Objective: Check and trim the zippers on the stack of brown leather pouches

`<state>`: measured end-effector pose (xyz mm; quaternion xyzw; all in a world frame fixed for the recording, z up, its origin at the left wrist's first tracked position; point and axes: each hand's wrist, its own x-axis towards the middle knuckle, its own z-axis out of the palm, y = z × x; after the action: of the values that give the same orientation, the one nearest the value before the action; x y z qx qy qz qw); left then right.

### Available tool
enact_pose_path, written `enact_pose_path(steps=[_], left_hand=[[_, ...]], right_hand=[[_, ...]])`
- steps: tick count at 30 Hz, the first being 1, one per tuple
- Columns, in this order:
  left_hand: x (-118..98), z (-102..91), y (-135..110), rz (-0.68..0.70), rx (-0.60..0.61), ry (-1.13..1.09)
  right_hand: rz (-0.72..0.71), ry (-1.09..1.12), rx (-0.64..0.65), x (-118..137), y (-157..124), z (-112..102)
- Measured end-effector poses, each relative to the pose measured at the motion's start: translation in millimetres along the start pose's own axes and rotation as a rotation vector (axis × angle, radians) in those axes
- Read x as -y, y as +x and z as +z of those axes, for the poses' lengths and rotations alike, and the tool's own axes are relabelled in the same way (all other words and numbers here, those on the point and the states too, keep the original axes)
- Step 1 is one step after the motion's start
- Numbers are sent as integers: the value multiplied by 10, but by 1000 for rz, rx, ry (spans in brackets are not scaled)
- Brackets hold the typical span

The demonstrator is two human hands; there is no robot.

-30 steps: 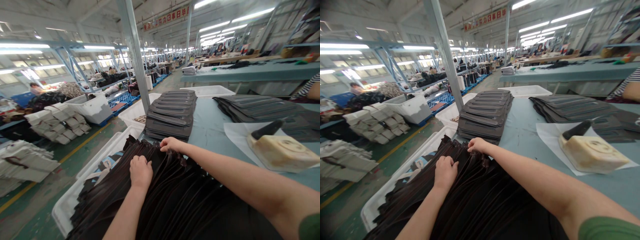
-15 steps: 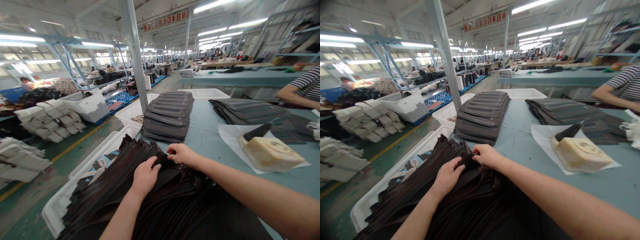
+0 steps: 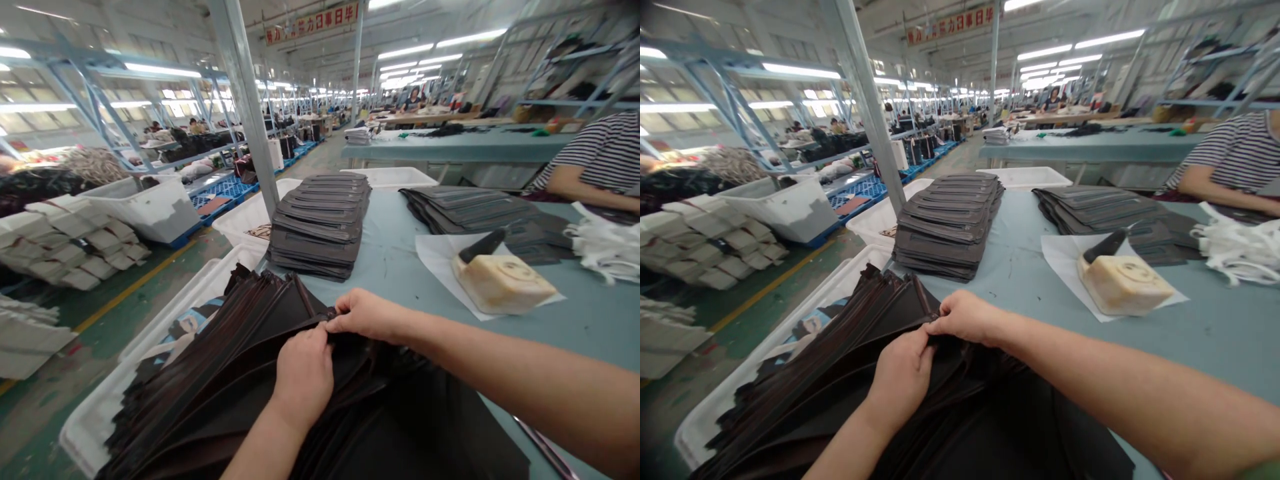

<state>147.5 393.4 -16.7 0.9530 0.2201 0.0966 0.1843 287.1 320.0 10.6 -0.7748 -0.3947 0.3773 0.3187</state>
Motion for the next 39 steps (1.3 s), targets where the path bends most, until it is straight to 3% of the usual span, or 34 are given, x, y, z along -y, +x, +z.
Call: enact_pose_path(steps=[3, 7, 11, 14, 18, 23, 28, 32, 34, 37, 39], left_hand=[[-120, 23, -55, 61, -9, 101], [-205, 57, -83, 131, -2, 150], [-237, 90, -132, 161, -28, 179], [-248, 114, -188, 220, -65, 177], [-237, 156, -225, 263, -125, 193], [-257, 152, -216, 215, -108, 112], [-380, 53, -164, -19, 21, -298], [-435, -27, -119, -192, 196, -1082], [-435, -36, -100, -299, 232, -1452], [-428, 3, -77, -432, 198, -1757], [-426, 50, -74, -512, 178, -1836]], right_hand=[[84, 117, -131, -8, -98, 111], [109, 327, -194, -119, -181, 203], [68, 399, -163, -152, -232, 150], [151, 478, -159, -145, -269, 98], [145, 586, -61, -172, -316, 91], [98, 552, -49, -235, -368, 85], [23, 403, -28, -282, -399, 83], [-17, 270, -103, -264, -457, 30], [-98, 247, -219, -340, -488, -72], [-64, 39, -485, -734, -506, -297], [185, -260, -562, -1170, -518, -436]])
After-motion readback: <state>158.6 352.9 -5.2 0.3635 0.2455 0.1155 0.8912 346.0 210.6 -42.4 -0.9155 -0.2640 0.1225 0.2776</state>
